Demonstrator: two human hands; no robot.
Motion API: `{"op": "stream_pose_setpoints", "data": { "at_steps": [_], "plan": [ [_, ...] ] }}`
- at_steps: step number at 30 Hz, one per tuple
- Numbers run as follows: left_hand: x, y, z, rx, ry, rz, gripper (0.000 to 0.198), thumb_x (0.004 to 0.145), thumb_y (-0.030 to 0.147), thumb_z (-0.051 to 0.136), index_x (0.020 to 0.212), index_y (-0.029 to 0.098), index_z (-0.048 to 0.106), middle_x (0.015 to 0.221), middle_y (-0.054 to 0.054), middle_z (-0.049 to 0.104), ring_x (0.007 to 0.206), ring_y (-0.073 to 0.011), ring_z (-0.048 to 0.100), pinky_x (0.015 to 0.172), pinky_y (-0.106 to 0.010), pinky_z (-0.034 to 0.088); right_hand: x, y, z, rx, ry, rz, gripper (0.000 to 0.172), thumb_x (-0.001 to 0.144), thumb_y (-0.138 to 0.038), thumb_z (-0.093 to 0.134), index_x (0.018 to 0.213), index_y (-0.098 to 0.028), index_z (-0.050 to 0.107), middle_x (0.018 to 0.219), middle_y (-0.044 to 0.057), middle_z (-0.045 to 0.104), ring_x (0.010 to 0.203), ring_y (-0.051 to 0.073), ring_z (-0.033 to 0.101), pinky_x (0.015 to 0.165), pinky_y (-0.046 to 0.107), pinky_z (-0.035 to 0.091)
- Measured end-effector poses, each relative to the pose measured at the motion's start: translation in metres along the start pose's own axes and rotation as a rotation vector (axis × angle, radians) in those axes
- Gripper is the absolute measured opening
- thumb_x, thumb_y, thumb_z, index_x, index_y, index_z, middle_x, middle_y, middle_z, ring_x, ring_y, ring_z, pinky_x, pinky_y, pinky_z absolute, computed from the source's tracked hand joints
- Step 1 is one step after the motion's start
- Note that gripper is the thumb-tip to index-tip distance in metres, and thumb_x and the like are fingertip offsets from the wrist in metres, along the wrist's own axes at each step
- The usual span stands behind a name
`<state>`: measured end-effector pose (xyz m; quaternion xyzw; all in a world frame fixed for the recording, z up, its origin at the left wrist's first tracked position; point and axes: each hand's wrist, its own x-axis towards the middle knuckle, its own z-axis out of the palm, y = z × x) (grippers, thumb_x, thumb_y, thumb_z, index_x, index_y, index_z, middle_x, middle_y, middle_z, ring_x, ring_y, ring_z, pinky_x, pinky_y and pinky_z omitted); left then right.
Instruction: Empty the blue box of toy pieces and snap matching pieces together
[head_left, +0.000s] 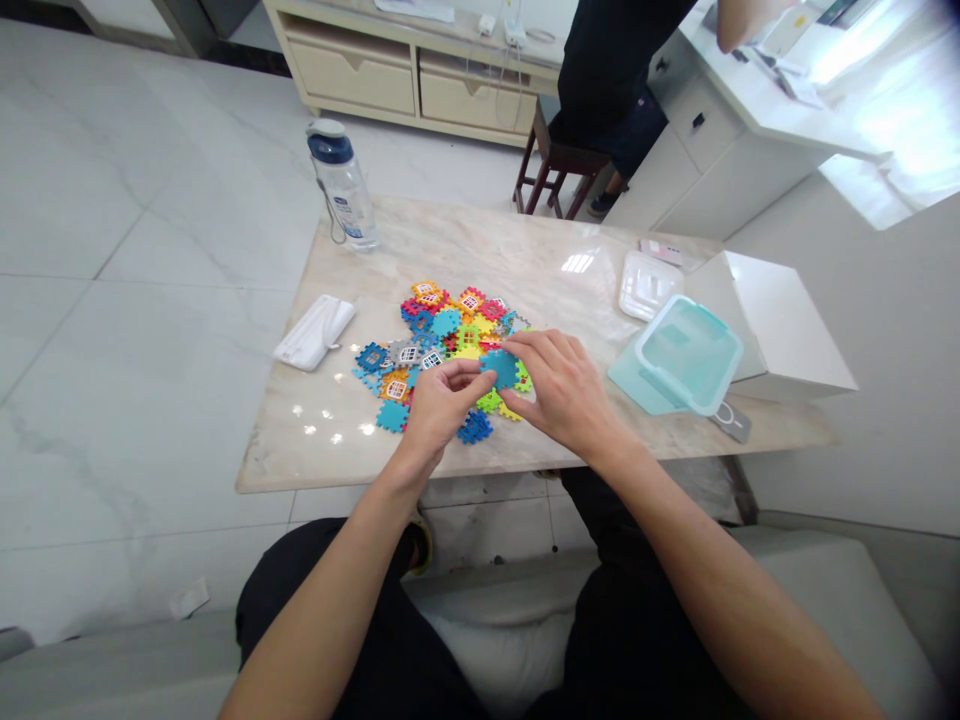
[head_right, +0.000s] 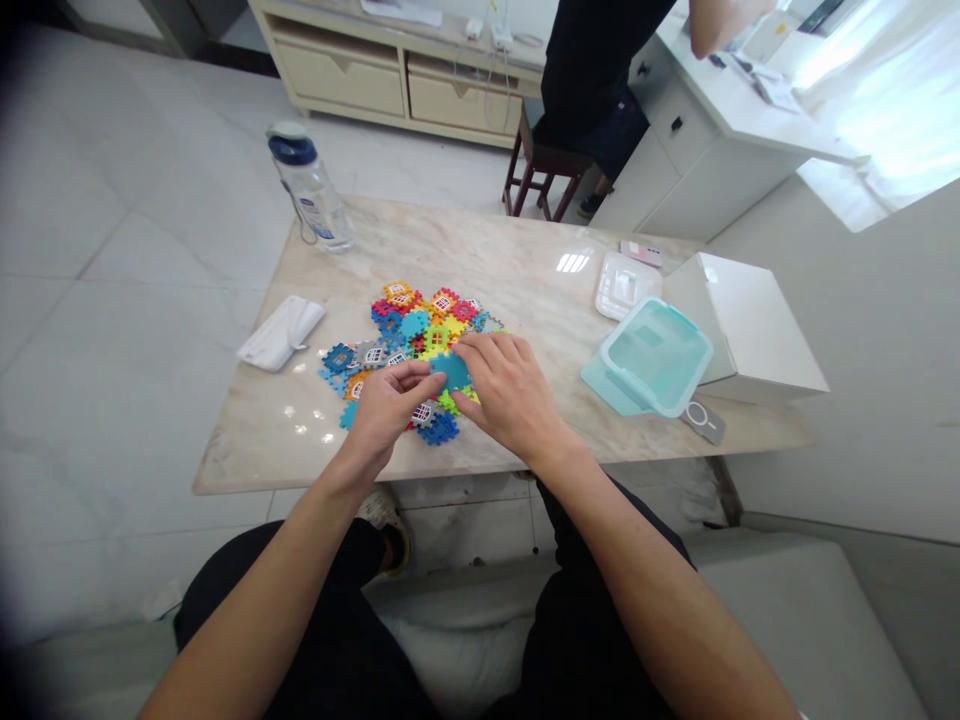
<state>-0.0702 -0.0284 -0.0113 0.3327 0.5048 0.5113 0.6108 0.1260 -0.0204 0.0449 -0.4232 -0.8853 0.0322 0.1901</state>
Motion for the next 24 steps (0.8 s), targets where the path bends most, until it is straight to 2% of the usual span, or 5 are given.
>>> {"op": "stream_pose_setpoints", "data": {
  "at_steps": [6, 11, 14, 19, 24],
  "plan": [
    [0.001, -0.003, 0.0, 0.013, -0.015, 0.013, 0.045, 0.057, 0.039, 0.106, 0.087, 0.018, 0.08, 0.078, -0.002, 0.079, 0.069, -0.0153, 0.068, 0.067, -0.026, 0.053, -0.001, 0.001, 0.004, -0.003, 0.018, -0.014, 0.044, 0.104, -0.031, 0.072, 0.147, -0.023, 0.064, 0.142, 0.015, 0.072, 0.13, 0.038, 0.065, 0.111, 0.058, 0.052],
    [0.004, -0.006, -0.002, 0.013, -0.057, 0.027, 0.039, 0.063, 0.038, 0.103, 0.089, 0.018, 0.081, 0.082, -0.003, 0.078, 0.073, -0.0164, 0.069, 0.068, -0.026, 0.052, 0.001, -0.001, 0.004, -0.019, -0.007, -0.02, 0.044, 0.102, -0.031, 0.075, 0.143, -0.022, 0.065, 0.141, 0.016, 0.073, 0.13, 0.039, 0.064, 0.111, 0.058, 0.051],
    [0.006, -0.004, -0.003, 0.007, -0.062, 0.015, 0.037, 0.07, 0.04, 0.098, 0.096, 0.019, 0.082, 0.09, -0.004, 0.079, 0.08, -0.0175, 0.07, 0.069, -0.026, 0.052, 0.001, 0.007, 0.0, -0.014, -0.008, 0.002, 0.047, 0.098, -0.03, 0.079, 0.143, -0.023, 0.066, 0.139, 0.015, 0.073, 0.13, 0.039, 0.063, 0.11, 0.057, 0.052],
    [0.005, 0.006, -0.011, -0.153, -0.003, 0.01, 0.035, 0.085, 0.05, 0.079, 0.101, 0.019, 0.082, 0.111, -0.008, 0.079, 0.083, -0.0162, 0.07, 0.068, -0.025, 0.054, -0.006, 0.057, -0.004, -0.035, 0.021, 0.199, 0.041, 0.095, -0.035, 0.081, 0.133, -0.024, 0.07, 0.126, 0.013, 0.075, 0.12, 0.039, 0.064, 0.103, 0.056, 0.054],
    [0.006, 0.014, -0.022, -0.296, -0.021, -0.041, 0.038, 0.085, 0.05, 0.073, 0.1, 0.016, 0.08, 0.103, -0.007, 0.077, 0.076, -0.0138, 0.068, 0.065, -0.025, 0.054, -0.028, 0.109, 0.011, -0.082, -0.167, 0.356, 0.042, 0.091, -0.039, 0.083, 0.126, -0.019, 0.074, 0.13, 0.016, 0.076, 0.123, 0.04, 0.064, 0.106, 0.053, 0.054]
  ]
}}
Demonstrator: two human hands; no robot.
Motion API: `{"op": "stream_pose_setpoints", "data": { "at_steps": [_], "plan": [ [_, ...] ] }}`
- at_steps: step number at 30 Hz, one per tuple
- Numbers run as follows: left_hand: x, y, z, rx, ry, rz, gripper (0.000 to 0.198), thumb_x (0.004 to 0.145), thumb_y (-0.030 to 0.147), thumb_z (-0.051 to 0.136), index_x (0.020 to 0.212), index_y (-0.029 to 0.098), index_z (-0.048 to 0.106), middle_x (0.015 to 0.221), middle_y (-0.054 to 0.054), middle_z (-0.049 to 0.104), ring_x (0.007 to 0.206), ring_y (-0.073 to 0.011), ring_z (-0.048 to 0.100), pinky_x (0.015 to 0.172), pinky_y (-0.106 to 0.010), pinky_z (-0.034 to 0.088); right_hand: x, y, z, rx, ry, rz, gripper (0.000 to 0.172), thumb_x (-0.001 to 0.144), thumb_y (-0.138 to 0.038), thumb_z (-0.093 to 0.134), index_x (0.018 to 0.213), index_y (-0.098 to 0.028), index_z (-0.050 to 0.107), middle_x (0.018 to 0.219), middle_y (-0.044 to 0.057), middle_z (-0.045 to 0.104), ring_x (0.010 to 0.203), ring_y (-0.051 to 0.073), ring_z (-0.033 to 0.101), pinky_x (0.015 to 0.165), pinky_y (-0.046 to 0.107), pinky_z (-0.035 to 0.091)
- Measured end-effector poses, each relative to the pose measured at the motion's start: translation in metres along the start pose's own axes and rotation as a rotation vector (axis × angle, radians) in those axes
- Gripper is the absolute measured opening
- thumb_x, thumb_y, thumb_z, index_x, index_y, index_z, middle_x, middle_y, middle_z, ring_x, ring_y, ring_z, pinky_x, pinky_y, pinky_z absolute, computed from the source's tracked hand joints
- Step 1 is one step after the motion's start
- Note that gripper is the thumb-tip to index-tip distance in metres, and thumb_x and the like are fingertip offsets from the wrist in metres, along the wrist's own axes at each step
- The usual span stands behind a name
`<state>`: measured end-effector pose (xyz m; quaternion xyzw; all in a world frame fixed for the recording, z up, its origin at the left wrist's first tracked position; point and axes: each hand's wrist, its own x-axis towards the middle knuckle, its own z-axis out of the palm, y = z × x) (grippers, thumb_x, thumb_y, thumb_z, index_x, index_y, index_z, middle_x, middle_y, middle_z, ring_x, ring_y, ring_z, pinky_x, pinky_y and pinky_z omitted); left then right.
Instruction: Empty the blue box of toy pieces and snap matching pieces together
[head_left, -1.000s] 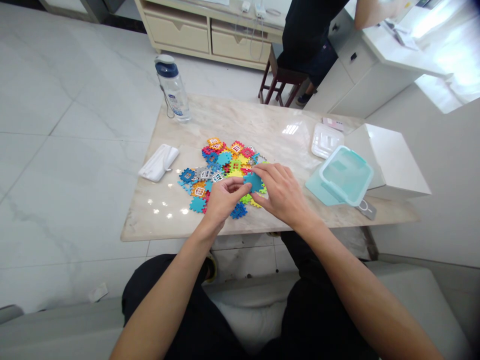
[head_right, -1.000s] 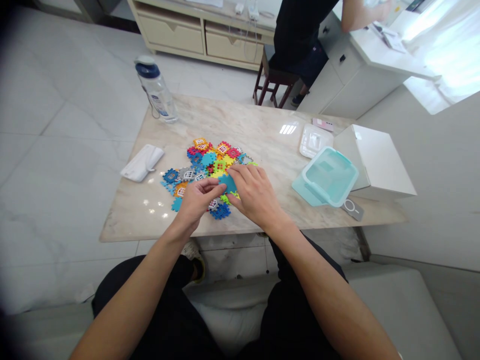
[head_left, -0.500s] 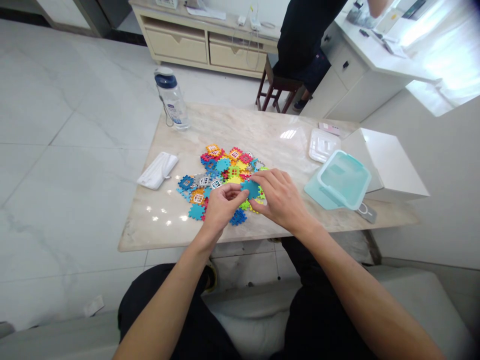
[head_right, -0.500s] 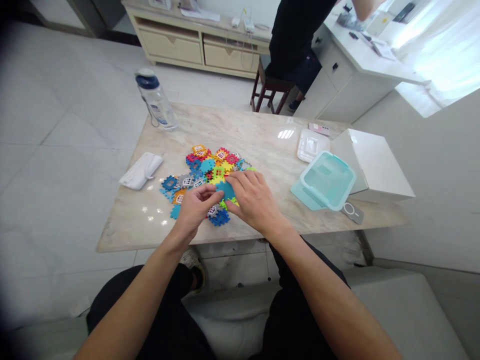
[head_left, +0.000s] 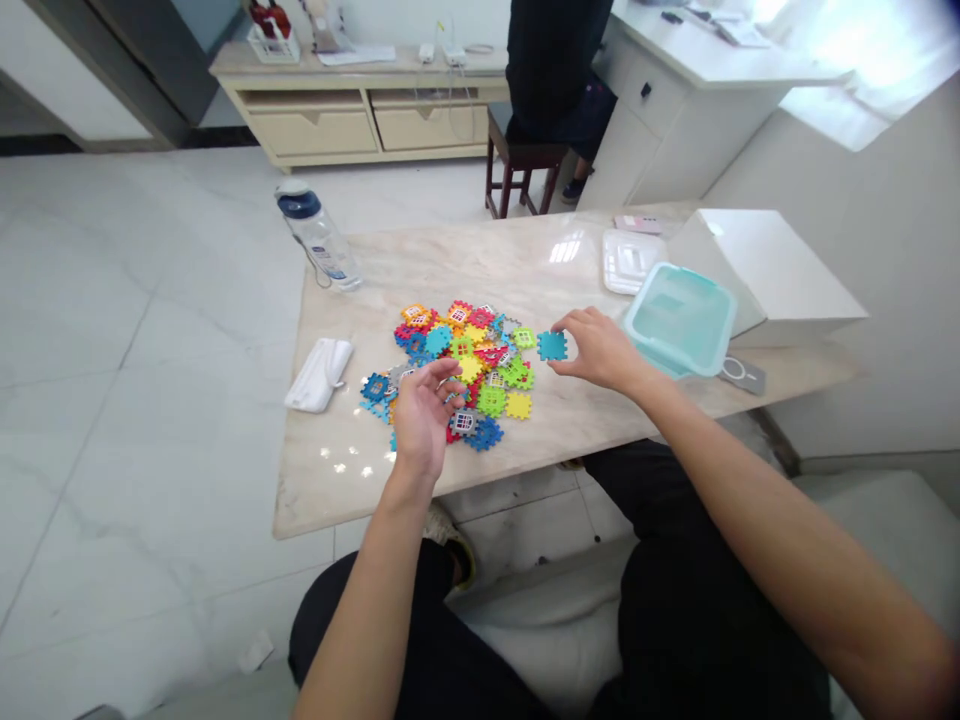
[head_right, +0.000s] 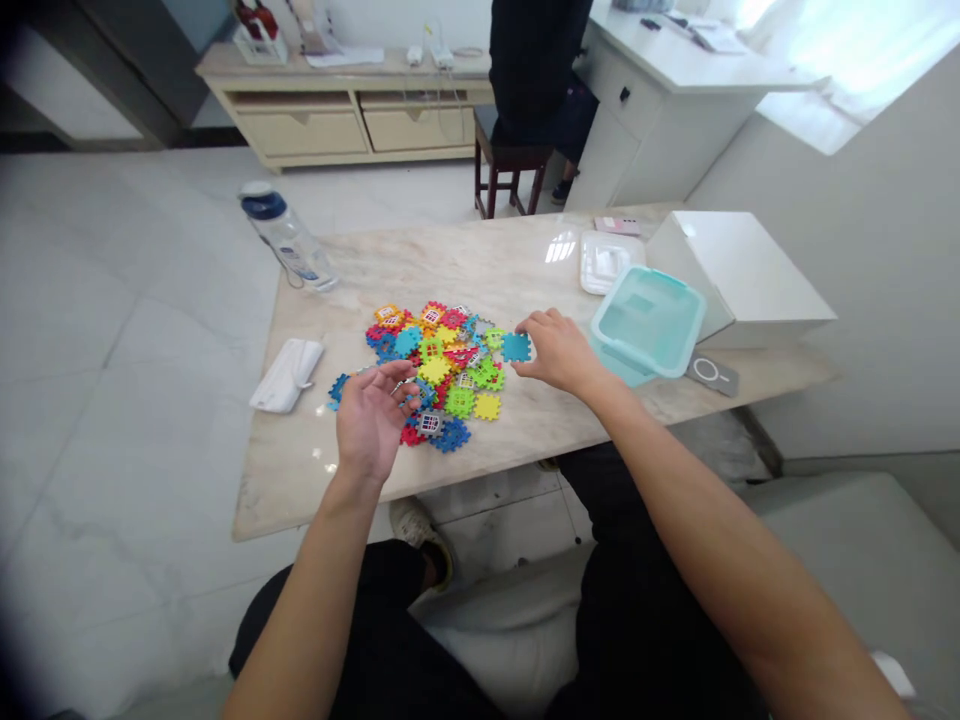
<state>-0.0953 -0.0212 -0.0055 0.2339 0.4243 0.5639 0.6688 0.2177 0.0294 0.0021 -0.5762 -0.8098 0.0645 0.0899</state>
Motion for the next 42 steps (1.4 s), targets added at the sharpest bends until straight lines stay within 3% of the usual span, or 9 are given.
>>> {"op": "stream_pose_setpoints", "data": {
  "at_steps": [5, 13, 19, 25, 31, 42],
  "plan": [
    [0.005, 0.006, -0.002, -0.122, 0.014, -0.081, 0.034, 0.085, 0.044, 0.068, 0.098, 0.015, 0.079, 0.093, -0.006, 0.075, 0.072, -0.0134, 0.067, 0.063, -0.024, 0.056, -0.007, 0.028, 0.023, -0.068, -0.227, 0.088, 0.048, 0.09, -0.044, 0.084, 0.128, -0.016, 0.077, 0.129, 0.018, 0.077, 0.126, 0.041, 0.065, 0.109, 0.051, 0.054],
    [0.01, 0.009, -0.002, -0.194, 0.071, -0.058, 0.027, 0.085, 0.037, 0.061, 0.096, 0.017, 0.076, 0.086, -0.005, 0.074, 0.065, -0.014, 0.065, 0.059, -0.025, 0.055, -0.011, 0.043, 0.052, -0.06, -0.37, 0.096, 0.057, 0.087, -0.041, 0.087, 0.135, -0.015, 0.073, 0.137, 0.018, 0.074, 0.128, 0.037, 0.067, 0.107, 0.043, 0.054],
    [0.012, 0.008, -0.003, -0.194, 0.087, -0.047, 0.025, 0.083, 0.036, 0.061, 0.093, 0.018, 0.075, 0.084, -0.006, 0.073, 0.068, -0.0143, 0.064, 0.061, -0.024, 0.054, -0.006, 0.032, 0.066, -0.076, -0.373, 0.037, 0.057, 0.09, -0.044, 0.084, 0.138, -0.016, 0.071, 0.138, 0.018, 0.073, 0.129, 0.038, 0.066, 0.106, 0.043, 0.053],
    [0.004, 0.008, 0.004, -0.076, -0.04, 0.022, 0.029, 0.083, 0.04, 0.068, 0.094, 0.017, 0.079, 0.091, -0.007, 0.073, 0.075, -0.015, 0.065, 0.063, -0.023, 0.053, -0.004, 0.025, 0.07, -0.066, -0.401, 0.022, 0.056, 0.09, -0.043, 0.084, 0.138, -0.017, 0.069, 0.138, 0.018, 0.072, 0.127, 0.037, 0.067, 0.106, 0.042, 0.053],
    [0.001, 0.008, 0.01, -0.028, -0.056, 0.13, 0.028, 0.088, 0.044, 0.069, 0.092, 0.018, 0.078, 0.084, -0.006, 0.069, 0.074, -0.0161, 0.064, 0.061, -0.024, 0.049, -0.004, 0.024, 0.072, -0.075, -0.422, 0.021, 0.056, 0.089, -0.042, 0.084, 0.138, -0.018, 0.068, 0.14, 0.017, 0.069, 0.126, 0.035, 0.067, 0.103, 0.041, 0.054],
    [0.002, 0.007, 0.011, -0.013, -0.072, 0.097, 0.028, 0.09, 0.045, 0.07, 0.09, 0.019, 0.079, 0.084, -0.006, 0.071, 0.072, -0.0149, 0.064, 0.061, -0.023, 0.05, -0.005, 0.021, 0.068, -0.116, -0.422, 0.011, 0.057, 0.09, -0.04, 0.084, 0.139, -0.016, 0.067, 0.141, 0.017, 0.068, 0.127, 0.035, 0.065, 0.105, 0.041, 0.052]
  ]
}}
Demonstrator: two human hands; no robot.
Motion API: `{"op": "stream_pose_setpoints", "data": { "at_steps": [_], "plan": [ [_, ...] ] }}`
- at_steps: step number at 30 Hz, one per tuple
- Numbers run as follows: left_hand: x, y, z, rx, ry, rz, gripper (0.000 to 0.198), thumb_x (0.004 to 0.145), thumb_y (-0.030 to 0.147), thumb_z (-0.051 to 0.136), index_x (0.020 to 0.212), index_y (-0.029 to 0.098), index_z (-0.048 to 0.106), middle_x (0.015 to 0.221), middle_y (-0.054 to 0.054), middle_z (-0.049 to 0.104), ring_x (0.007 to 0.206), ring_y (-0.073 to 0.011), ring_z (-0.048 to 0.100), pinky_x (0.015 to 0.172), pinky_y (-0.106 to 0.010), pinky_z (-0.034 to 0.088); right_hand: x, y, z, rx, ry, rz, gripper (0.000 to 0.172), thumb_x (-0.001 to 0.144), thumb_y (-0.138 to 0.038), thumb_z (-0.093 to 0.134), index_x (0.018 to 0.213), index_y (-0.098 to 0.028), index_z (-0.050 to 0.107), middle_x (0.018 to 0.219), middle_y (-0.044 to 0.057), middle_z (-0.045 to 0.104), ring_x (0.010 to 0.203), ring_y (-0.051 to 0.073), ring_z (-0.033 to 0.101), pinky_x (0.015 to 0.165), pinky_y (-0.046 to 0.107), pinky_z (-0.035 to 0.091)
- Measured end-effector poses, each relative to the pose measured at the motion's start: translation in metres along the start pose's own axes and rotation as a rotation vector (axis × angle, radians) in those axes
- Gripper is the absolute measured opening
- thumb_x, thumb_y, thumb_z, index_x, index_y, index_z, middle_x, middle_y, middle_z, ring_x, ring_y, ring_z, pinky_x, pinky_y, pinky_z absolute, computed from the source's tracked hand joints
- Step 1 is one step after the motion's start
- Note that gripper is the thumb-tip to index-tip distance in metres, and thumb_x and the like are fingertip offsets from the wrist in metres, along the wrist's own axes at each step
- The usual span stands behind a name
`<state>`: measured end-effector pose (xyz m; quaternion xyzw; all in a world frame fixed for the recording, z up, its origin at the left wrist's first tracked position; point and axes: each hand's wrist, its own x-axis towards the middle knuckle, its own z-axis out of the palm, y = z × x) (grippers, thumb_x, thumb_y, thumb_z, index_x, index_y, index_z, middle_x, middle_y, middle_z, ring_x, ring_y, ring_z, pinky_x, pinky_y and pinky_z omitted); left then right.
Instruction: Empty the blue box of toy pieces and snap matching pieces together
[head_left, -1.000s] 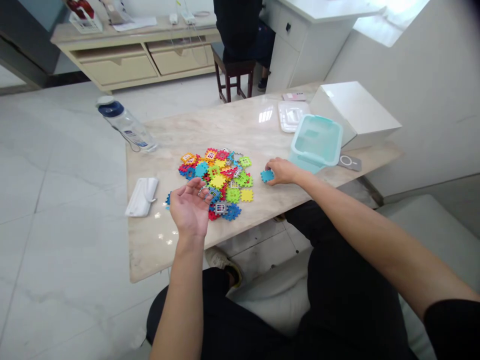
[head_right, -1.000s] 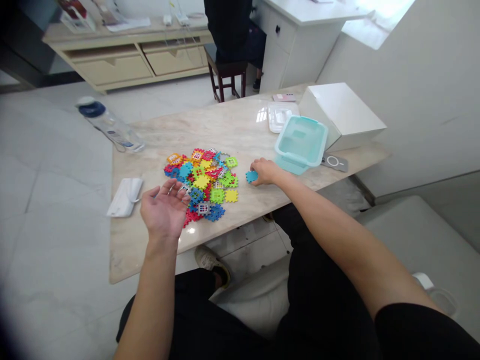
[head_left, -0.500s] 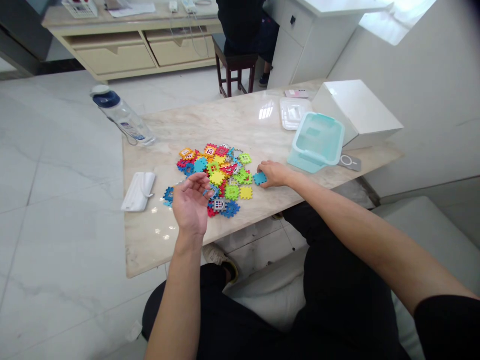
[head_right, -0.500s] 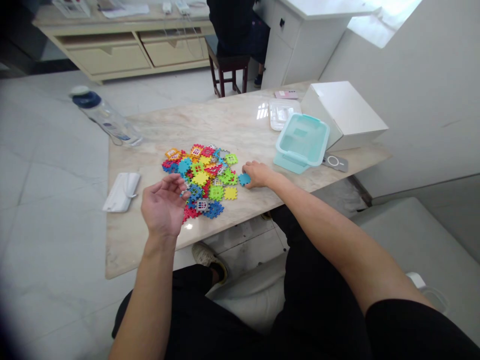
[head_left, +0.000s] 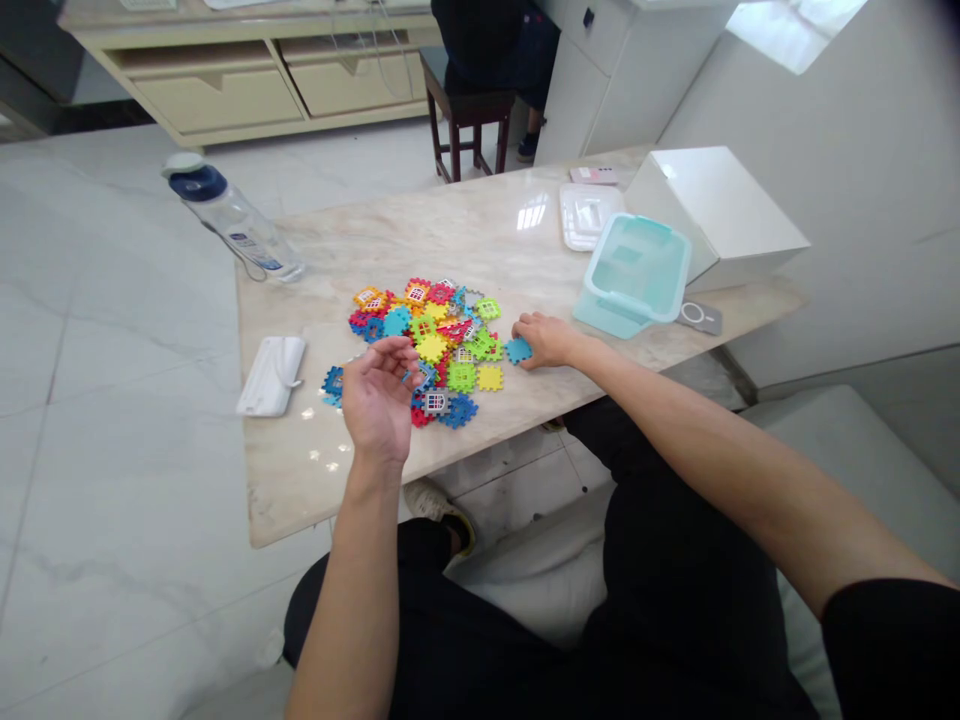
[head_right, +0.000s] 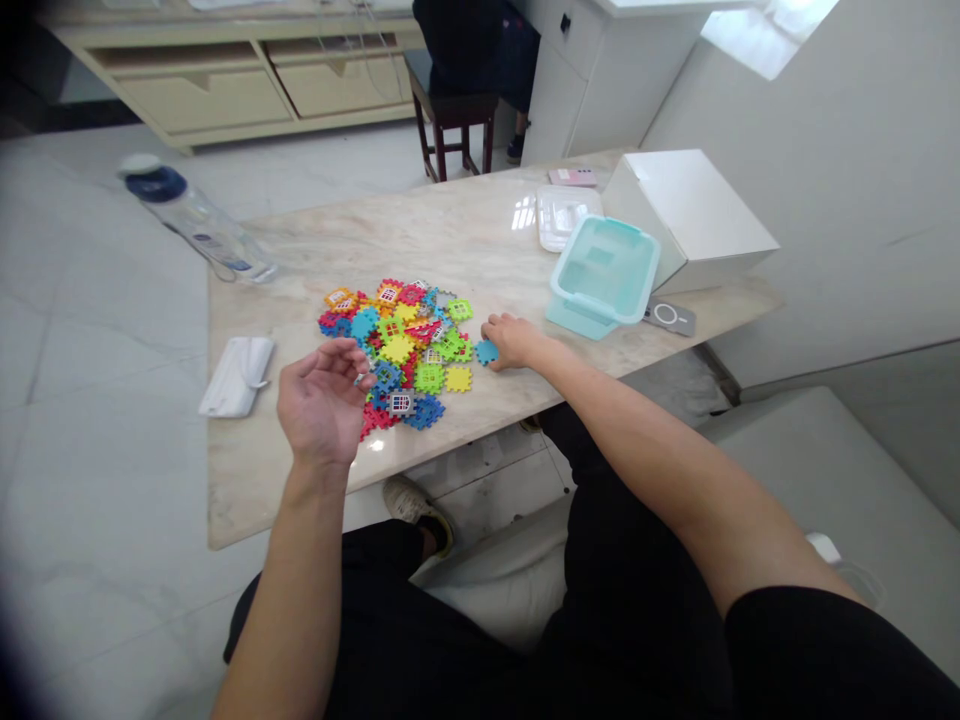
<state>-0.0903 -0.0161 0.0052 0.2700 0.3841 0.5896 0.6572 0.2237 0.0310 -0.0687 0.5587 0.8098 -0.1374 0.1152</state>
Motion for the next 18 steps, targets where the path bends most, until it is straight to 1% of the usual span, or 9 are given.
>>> {"op": "stream_pose_setpoints", "data": {
  "at_steps": [4, 8, 18],
  "plan": [
    [0.0004, 0.0005, 0.0, 0.013, 0.013, -0.019, 0.027, 0.091, 0.045, 0.07, 0.088, 0.02, 0.077, 0.084, -0.006, 0.072, 0.073, -0.0158, 0.064, 0.061, -0.024, 0.05, -0.0013, 0.0004, -0.0004, 0.01, -0.005, 0.01, 0.058, 0.089, -0.04, 0.085, 0.138, -0.016, 0.068, 0.141, 0.018, 0.067, 0.127, 0.036, 0.065, 0.106, 0.042, 0.052],
    [0.0, 0.0002, 0.0, 0.015, -0.005, -0.04, 0.026, 0.09, 0.044, 0.07, 0.089, 0.019, 0.077, 0.085, -0.006, 0.072, 0.073, -0.0158, 0.065, 0.061, -0.024, 0.051, -0.0008, 0.0012, -0.0002, 0.022, -0.01, 0.014, 0.057, 0.089, -0.04, 0.086, 0.138, -0.017, 0.068, 0.141, 0.018, 0.066, 0.127, 0.036, 0.065, 0.107, 0.042, 0.052],
    [0.0016, -0.0024, -0.0008, 0.029, -0.016, -0.069, 0.025, 0.086, 0.042, 0.069, 0.09, 0.019, 0.078, 0.084, -0.007, 0.072, 0.074, -0.0166, 0.065, 0.061, -0.023, 0.051, 0.0001, 0.0008, 0.0015, 0.001, -0.015, 0.028, 0.056, 0.088, -0.04, 0.086, 0.136, -0.018, 0.068, 0.139, 0.018, 0.066, 0.125, 0.037, 0.064, 0.101, 0.042, 0.054]
  ]
}}
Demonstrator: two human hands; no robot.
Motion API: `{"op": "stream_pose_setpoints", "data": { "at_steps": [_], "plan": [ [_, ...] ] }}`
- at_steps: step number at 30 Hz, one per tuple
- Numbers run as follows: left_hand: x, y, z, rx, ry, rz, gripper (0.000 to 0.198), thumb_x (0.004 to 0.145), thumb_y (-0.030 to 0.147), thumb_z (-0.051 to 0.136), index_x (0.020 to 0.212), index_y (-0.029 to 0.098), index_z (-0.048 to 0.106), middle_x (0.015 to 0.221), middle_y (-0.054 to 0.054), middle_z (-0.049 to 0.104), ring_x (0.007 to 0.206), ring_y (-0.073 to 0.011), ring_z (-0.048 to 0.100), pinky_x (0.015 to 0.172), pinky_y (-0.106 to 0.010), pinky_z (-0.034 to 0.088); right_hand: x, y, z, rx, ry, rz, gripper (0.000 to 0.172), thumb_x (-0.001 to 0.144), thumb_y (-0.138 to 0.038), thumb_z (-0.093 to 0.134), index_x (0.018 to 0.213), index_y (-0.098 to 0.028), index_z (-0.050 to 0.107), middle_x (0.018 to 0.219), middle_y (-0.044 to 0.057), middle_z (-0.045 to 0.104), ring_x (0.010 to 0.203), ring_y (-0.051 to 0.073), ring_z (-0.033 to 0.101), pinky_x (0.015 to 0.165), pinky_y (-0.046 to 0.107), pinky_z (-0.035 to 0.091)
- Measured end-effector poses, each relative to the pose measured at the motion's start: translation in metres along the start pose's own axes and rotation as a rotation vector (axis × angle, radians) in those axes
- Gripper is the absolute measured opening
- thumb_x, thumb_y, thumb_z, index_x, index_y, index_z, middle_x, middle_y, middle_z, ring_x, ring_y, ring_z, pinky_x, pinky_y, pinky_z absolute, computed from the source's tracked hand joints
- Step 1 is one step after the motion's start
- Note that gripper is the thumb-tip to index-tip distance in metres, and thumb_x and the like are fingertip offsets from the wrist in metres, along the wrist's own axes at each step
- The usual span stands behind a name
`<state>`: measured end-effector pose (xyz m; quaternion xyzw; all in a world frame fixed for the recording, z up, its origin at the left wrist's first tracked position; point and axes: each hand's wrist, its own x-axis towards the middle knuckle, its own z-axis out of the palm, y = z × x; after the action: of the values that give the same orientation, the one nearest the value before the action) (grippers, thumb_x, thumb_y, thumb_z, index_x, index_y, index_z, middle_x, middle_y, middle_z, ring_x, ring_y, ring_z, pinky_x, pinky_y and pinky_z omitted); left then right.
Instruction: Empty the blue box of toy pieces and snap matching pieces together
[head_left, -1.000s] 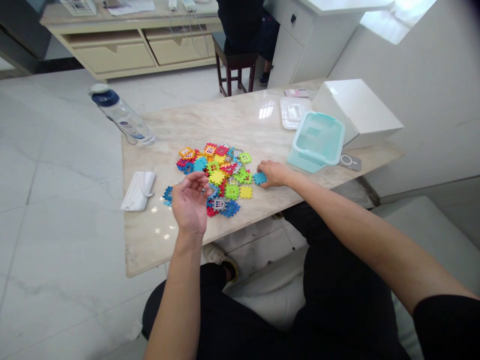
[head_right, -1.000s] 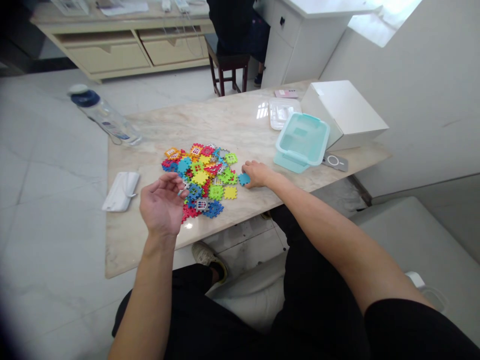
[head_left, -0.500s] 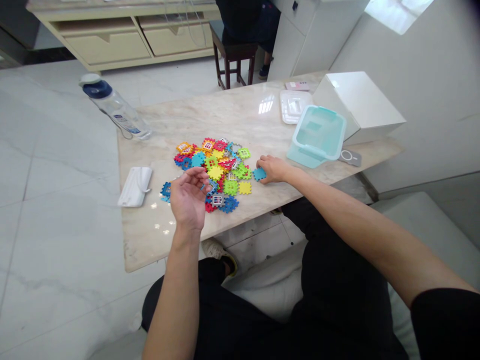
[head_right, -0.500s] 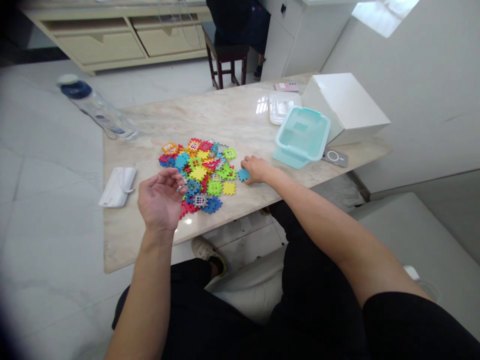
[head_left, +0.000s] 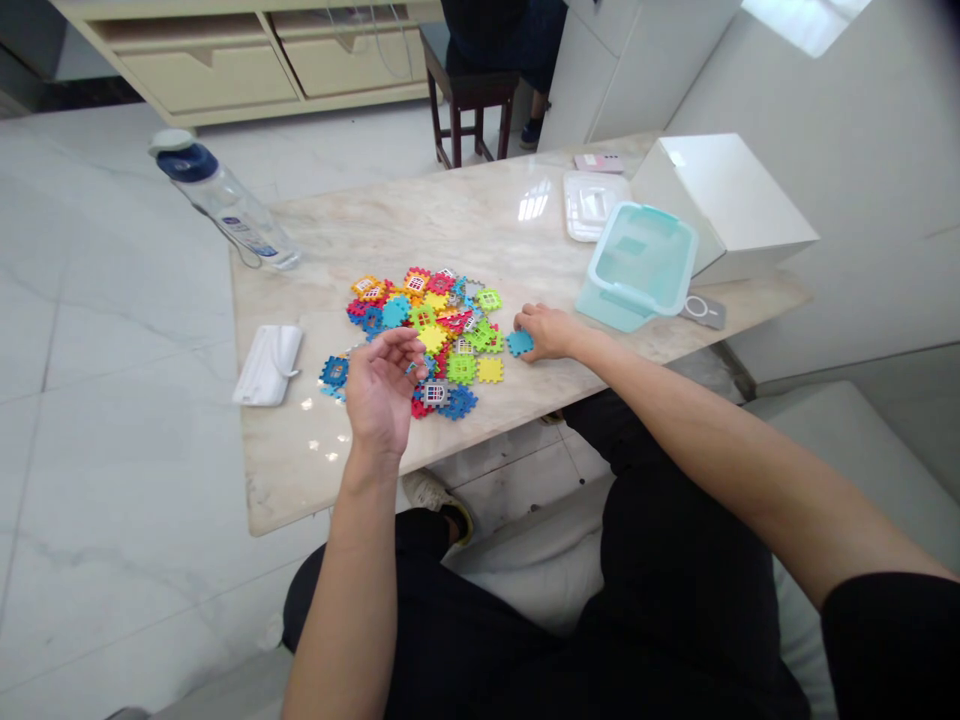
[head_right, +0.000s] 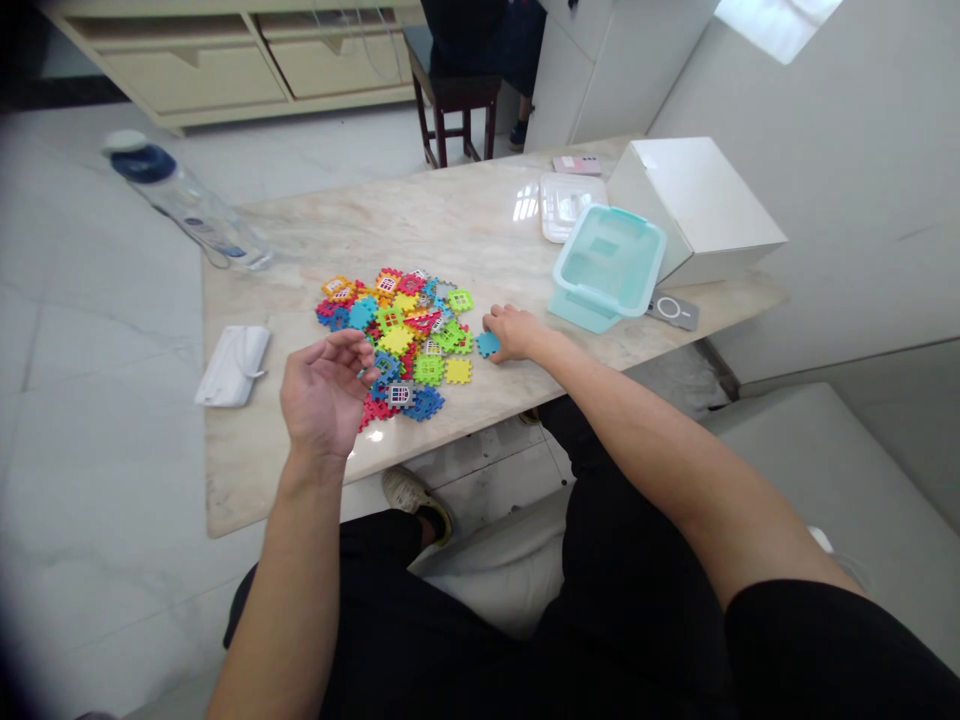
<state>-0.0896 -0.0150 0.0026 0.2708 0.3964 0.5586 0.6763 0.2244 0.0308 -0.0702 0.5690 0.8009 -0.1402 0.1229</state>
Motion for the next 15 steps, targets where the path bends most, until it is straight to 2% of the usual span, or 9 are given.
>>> {"op": "stream_pose_setpoints", "data": {
  "at_steps": [15],
  "plan": [
    [0.001, 0.0, -0.001, 0.004, 0.026, -0.024, 0.024, 0.087, 0.04, 0.068, 0.089, 0.018, 0.077, 0.083, -0.006, 0.071, 0.071, -0.0158, 0.065, 0.06, -0.024, 0.05, -0.005, -0.002, -0.013, 0.029, -0.043, 0.078, 0.058, 0.089, -0.044, 0.088, 0.138, -0.018, 0.07, 0.142, 0.02, 0.068, 0.127, 0.039, 0.067, 0.101, 0.045, 0.056]
  ]
}}
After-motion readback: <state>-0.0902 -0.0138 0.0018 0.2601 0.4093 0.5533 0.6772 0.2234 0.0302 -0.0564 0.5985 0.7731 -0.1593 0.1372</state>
